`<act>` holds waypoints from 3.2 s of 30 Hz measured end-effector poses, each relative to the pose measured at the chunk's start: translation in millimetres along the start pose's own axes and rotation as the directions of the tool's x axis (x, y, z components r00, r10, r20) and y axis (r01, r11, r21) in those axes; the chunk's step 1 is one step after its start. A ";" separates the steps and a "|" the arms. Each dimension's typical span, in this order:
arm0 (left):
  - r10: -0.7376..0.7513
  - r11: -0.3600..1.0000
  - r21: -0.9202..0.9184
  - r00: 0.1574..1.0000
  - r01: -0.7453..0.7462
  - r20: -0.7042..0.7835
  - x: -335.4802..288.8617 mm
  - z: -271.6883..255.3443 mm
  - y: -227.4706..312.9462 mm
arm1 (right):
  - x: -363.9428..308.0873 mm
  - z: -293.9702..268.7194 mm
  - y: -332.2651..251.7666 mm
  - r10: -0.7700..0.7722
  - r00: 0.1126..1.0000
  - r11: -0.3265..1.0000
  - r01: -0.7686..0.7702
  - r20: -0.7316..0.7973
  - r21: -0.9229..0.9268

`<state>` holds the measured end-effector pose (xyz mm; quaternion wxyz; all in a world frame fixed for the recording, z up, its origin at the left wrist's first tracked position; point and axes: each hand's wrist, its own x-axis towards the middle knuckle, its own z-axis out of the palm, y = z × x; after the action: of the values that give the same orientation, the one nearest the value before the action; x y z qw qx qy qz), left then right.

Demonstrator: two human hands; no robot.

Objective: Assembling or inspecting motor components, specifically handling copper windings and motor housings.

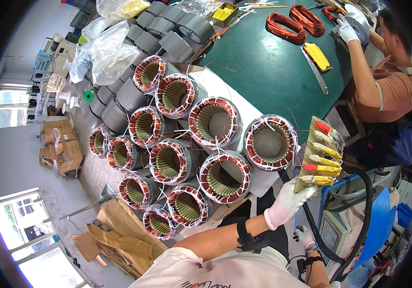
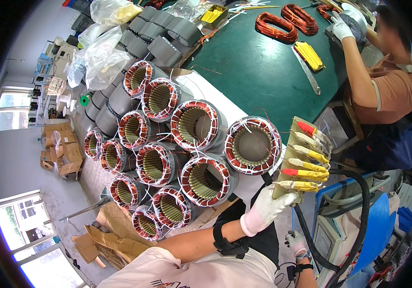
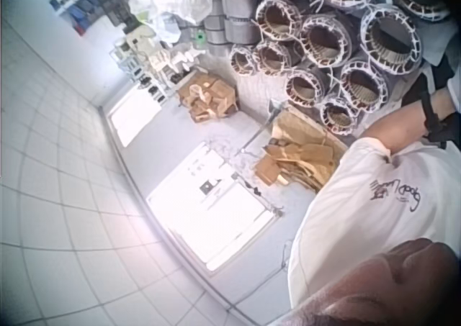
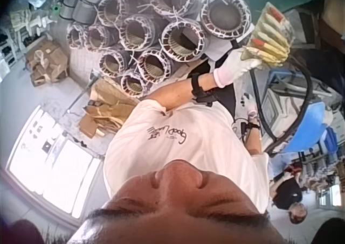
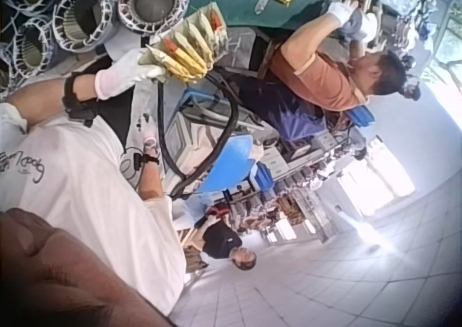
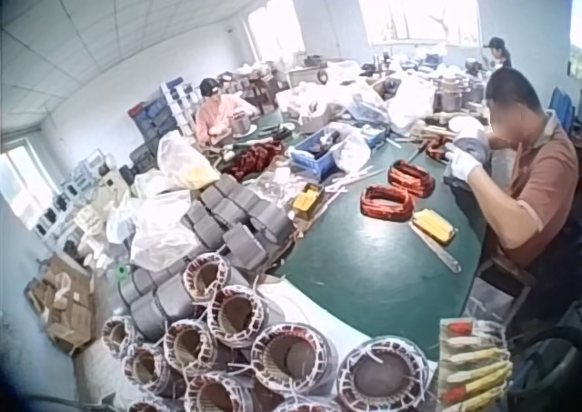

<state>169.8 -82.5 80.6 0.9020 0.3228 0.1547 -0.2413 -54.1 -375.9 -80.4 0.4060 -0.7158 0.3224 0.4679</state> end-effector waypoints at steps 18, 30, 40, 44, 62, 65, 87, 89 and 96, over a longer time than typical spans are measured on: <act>0.041 0.999 -0.012 0.999 -0.041 -0.025 -0.2 3.3 -4.1 | 5.4 1.8 3.6 0.036 0.999 0.997 -0.035 -0.007 0.072; 0.176 0.929 0.334 0.984 -0.160 -0.019 -9.8 5.0 28.4 | 4.0 35.4 -4.9 -0.108 0.994 0.970 0.102 -0.013 -0.218; 0.140 0.972 0.187 0.989 -0.146 0.042 -5.1 7.6 13.5 | -24.4 74.9 35.7 -0.020 0.997 0.995 0.013 -0.071 -0.101; 0.166 0.971 0.172 0.986 -0.168 0.026 -2.6 4.2 11.5 | -30.6 78.7 36.0 -0.015 0.997 0.999 0.012 -0.077 -0.044; 0.141 0.966 0.215 0.990 -0.144 0.027 0.0 6.7 5.7 | -68.0 42.0 -41.6 -0.025 0.997 0.996 0.018 -0.071 -0.088; 0.182 0.967 0.179 0.983 -0.180 0.004 0.1 10.0 9.9 | -45.4 36.1 -35.6 -0.163 0.982 0.981 0.152 -0.095 -0.121; -0.017 0.967 0.255 0.998 0.001 0.060 -23.1 -9.8 40.8 | -55.5 -111.0 -392.0 -0.701 0.645 0.704 0.557 0.305 0.440; 0.140 0.485 0.873 0.990 -0.041 -0.032 -34.5 -15.9 57.2 | -49.7 -113.3 -387.3 -0.693 0.653 0.707 0.532 0.305 0.466; 0.377 -0.434 0.900 0.916 0.048 0.133 16.4 -32.9 77.8 | -48.8 -114.4 -404.3 -0.700 0.639 0.693 0.501 0.318 0.519</act>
<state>221.1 -13.8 88.5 0.2159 0.9724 -0.0569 -0.0680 315.4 -285.9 104.6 0.7402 -0.5434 0.0300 0.3950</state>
